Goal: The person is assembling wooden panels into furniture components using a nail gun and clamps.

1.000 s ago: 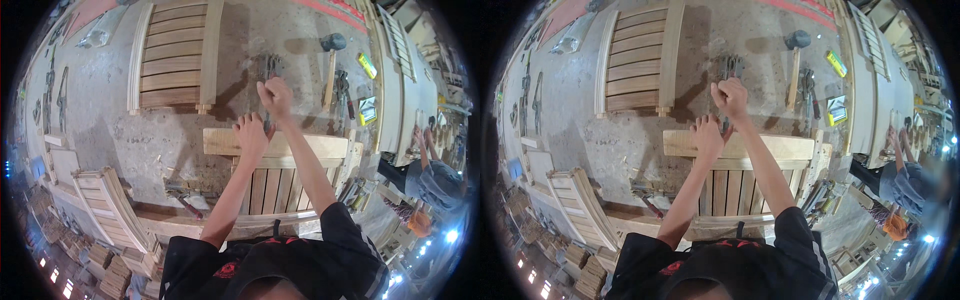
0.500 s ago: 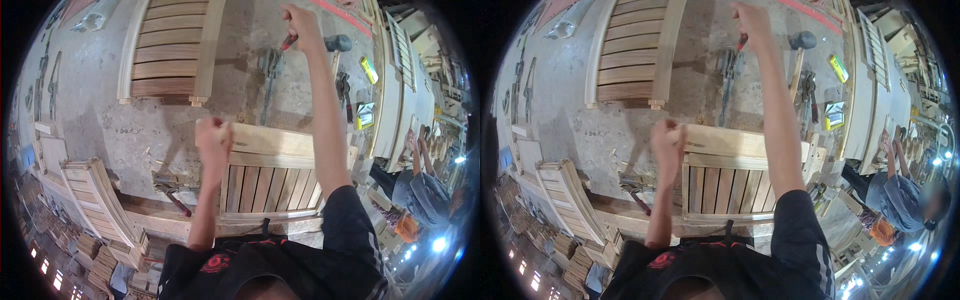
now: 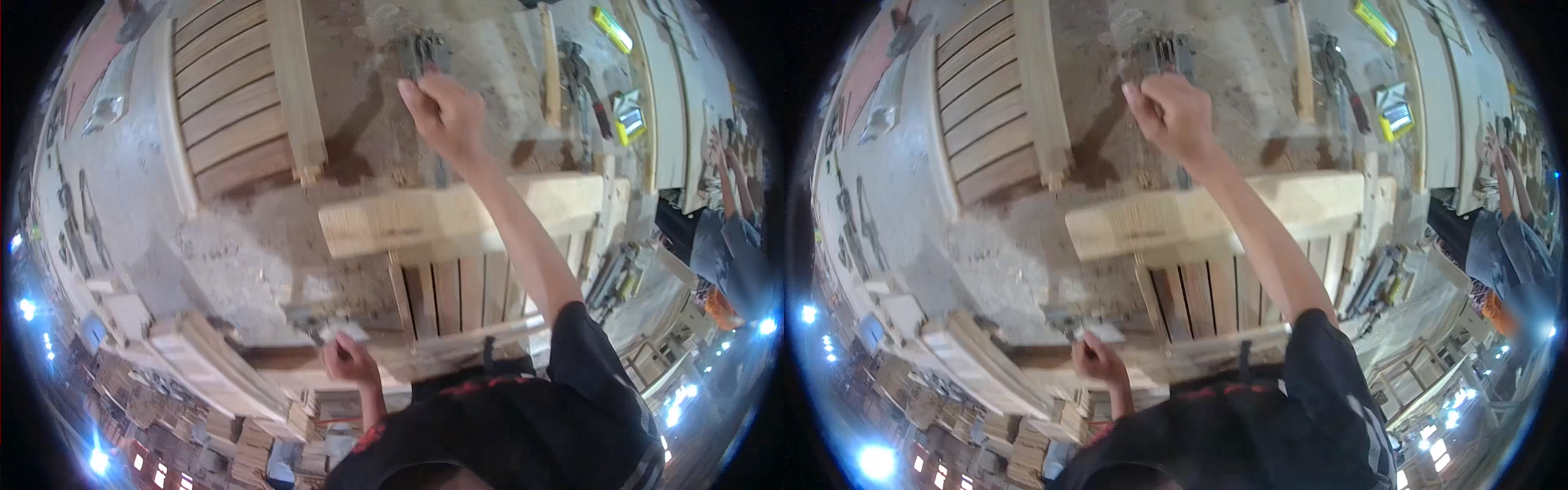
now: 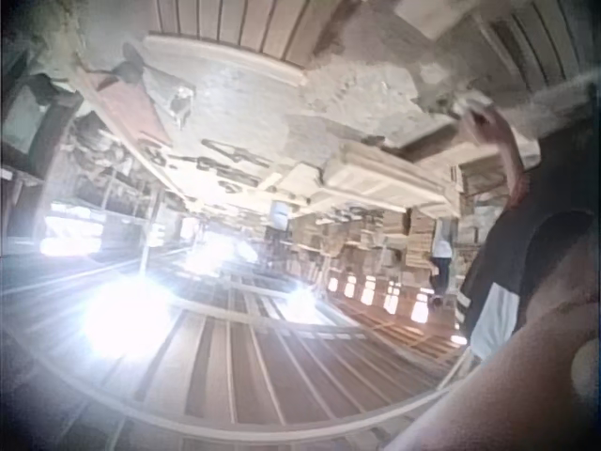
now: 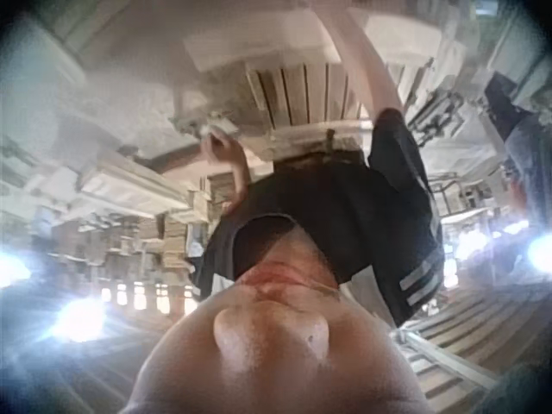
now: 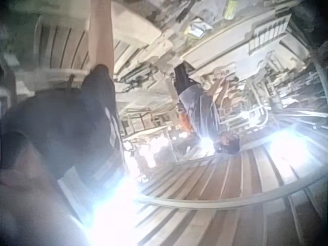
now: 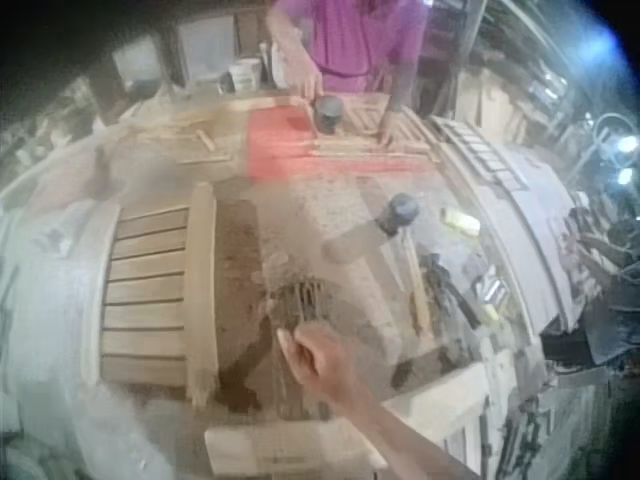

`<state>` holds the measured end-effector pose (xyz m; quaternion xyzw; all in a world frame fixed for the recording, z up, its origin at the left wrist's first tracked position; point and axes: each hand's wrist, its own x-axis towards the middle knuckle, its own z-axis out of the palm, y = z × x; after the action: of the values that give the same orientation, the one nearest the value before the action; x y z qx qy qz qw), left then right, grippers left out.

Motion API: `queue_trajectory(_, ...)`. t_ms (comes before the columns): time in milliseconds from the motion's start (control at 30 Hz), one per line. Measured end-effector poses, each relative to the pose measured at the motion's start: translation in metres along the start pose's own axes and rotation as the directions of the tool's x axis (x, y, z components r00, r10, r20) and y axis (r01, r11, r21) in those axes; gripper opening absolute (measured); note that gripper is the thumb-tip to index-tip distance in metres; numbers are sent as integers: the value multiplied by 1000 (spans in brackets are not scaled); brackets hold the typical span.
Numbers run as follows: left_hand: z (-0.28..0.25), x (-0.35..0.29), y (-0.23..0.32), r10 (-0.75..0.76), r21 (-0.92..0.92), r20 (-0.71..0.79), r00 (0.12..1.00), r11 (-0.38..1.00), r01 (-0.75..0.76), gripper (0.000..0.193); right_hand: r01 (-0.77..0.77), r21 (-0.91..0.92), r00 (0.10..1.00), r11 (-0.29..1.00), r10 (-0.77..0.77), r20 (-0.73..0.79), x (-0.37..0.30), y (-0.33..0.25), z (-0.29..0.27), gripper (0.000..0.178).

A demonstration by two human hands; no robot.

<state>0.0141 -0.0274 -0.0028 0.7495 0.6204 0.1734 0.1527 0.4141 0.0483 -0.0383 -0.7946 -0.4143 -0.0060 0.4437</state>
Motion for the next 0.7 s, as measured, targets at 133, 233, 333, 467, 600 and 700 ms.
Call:
queue_trajectory(133, 8, 4, 7, -91, -41, -147, 985, 995, 86, 33, -428, 333, 897, 840, 441, 38, -51, -20, -109, 36)
queue_trajectory(233, -5, 3, -8, -3, 91, -177, 984, 996, 19, 28, -474, -422, 868, 773, 327, -374, -170, 37, -267, 39)
queue_trajectory(333, -5, 5, 3, 14, 138, -166, 986, 990, 9, 26, -767, -642, 543, 18, 552, -633, -329, 139, -414, 62)
queue_trajectory(467, -11, 21, 11, -150, 254, 198, 969, 962, 98, 33, -797, -387, 552, 464, 819, -155, -405, 206, -470, 57)
queue_trajectory(600, -4, 16, 20, -13, 123, 286, 958, 992, -23, 35, -789, -66, 606, 610, 792, 79, -437, 235, -491, 38)
queue_trajectory(700, -8, 22, -23, -32, 189, 324, 945, 981, -32, 36, -872, 486, 251, 63, 909, 332, -404, 199, -459, 18)
